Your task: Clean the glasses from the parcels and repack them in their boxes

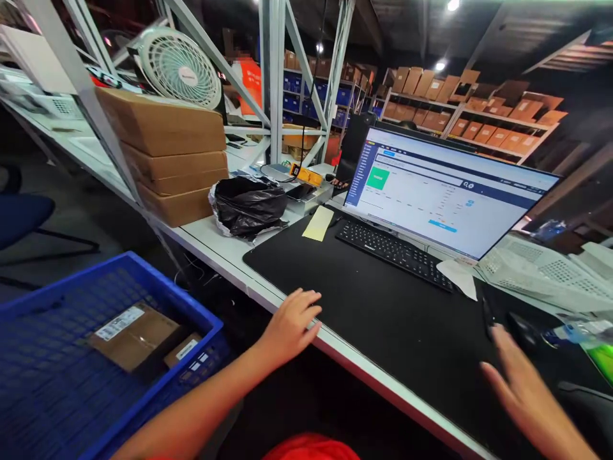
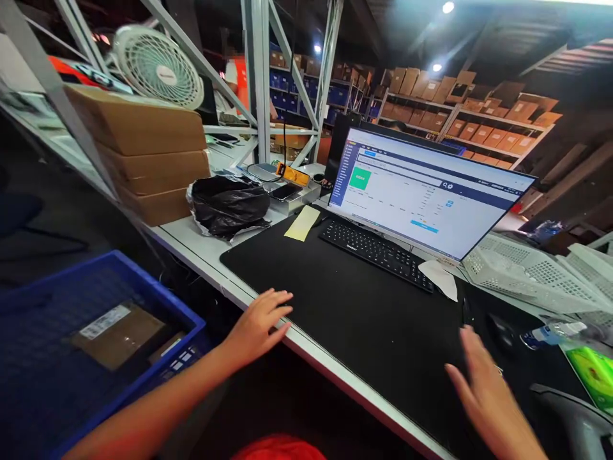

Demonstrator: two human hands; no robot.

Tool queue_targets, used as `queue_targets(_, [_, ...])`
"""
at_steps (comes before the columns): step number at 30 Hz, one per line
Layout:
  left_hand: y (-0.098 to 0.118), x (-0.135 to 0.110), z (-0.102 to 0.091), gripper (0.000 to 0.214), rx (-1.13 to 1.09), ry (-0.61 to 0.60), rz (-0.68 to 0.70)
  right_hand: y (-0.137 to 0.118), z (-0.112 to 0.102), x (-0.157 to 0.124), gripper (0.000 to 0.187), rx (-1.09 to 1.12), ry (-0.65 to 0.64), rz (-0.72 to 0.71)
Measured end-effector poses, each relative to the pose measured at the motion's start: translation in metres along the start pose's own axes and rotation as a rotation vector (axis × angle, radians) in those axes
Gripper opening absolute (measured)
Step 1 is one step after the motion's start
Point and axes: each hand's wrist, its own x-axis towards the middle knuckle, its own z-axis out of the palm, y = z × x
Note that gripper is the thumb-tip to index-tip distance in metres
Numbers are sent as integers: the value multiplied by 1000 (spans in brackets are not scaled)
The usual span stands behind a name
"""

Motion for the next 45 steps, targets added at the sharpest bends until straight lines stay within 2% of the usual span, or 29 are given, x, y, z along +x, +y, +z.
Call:
queue_targets(2, [-33, -8, -9, 27, 86, 72, -112, -15, 36, 8, 75, 31, -191, -6])
queue_targets(3, [-51, -13, -13, 29, 121, 102, -176, -20, 51, 16, 78, 28, -247, 46])
queue_targets(5, [-88, -23, -23, 33, 163, 152, -297, -28, 73, 35, 81, -16, -312, 228])
queue_targets(7, [-120, -33, -31, 36, 175, 193, -371, -40, 86, 52, 82, -69, -341, 383])
queue_targets(9, [-141, -38, -35, 36, 164, 208, -385, -72, 92, 60, 81, -93, -359, 438])
queue_targets(11, [-152, -39, -36, 34, 149, 220, -378, -132, 96, 58, 77, -67, -388, 363])
queue_targets(12, [-154, -39, -36, 33, 145, 233, -378, -170, 97, 53, 73, -32, -413, 257])
queue_targets(13, [-155, -37, -35, 31, 142, 249, -379, -212, 96, 48, 69, 49, -464, 31])
queue_targets(16, [-158, -33, -35, 28, 134, 298, -378, -325, 89, 40, 67, 457, -679, -834])
queue_targets(17, [-159, -32, -36, 27, 131, 307, -374, -350, 86, 45, 64, 564, -694, -986])
queue_targets(18, [-161, -32, -38, 26, 128, 314, -370, -366, 84, 54, 65, 625, -697, -1050])
queue_targets(19, [-163, -33, -40, 25, 127, 318, -366, -372, 83, 69, 68, 639, -685, -1027])
queue_targets(21, [-165, -39, -45, 24, 131, 328, -366, -362, 86, 114, 72, 560, -611, -787])
queue_targets(23, [-166, -49, -50, 24, 140, 345, -375, -339, 97, 167, 58, 389, -515, -395])
queue_targets(24, [-166, -55, -51, 23, 143, 355, -378, -329, 104, 191, 57, 304, -516, -273])
queue_targets(26, [-164, -69, -53, 20, 145, 378, -377, -321, 117, 223, 58, 247, -522, -205])
queue_targets(27, [-164, -76, -54, 19, 146, 397, -375, -325, 121, 229, 59, 239, -537, -222])
queue_targets(29, [-166, -89, -57, 18, 162, 442, -376, -350, 126, 218, 59, 256, -581, -316])
queue_targets(31, [-169, -100, -62, 17, 191, 481, -395, -388, 126, 184, 59, 315, -641, -528])
queue_targets(32, [-172, -104, -65, 18, 202, 492, -410, -409, 125, 164, 64, 373, -675, -708])
queue_targets(33, [-174, -108, -70, 18, 210, 499, -427, -428, 124, 145, 67, 442, -644, -980])
queue_targets(34, [-175, -110, -75, 19, 214, 505, -446, -443, 122, 129, 63, 479, -578, -1150])
queue_targets(36, [-175, -113, -86, 19, 221, 517, -468, -457, 118, 113, 57, 519, -465, -1360])
queue_targets(37, [-174, -113, -91, 18, 227, 522, -471, -455, 117, 113, 55, 523, -427, -1361])
queue_targets(38, [-172, -112, -95, 18, 232, 524, -470, -448, 117, 120, 55, 517, -405, -1282])
queue_targets(39, [-171, -111, -98, 17, 236, 522, -468, -437, 119, 131, 55, 499, -395, -1122])
queue_targets(42, [-170, -104, -102, 18, 222, 521, -479, -399, 131, 176, 50, 370, -366, -387])
queue_targets(44, [-172, -96, -101, 20, 193, 519, -490, -385, 136, 193, 50, 345, -381, -278])
queue_targets(45, [-173, -91, -99, 21, 178, 517, -491, -385, 136, 194, 49, 353, -397, -305])
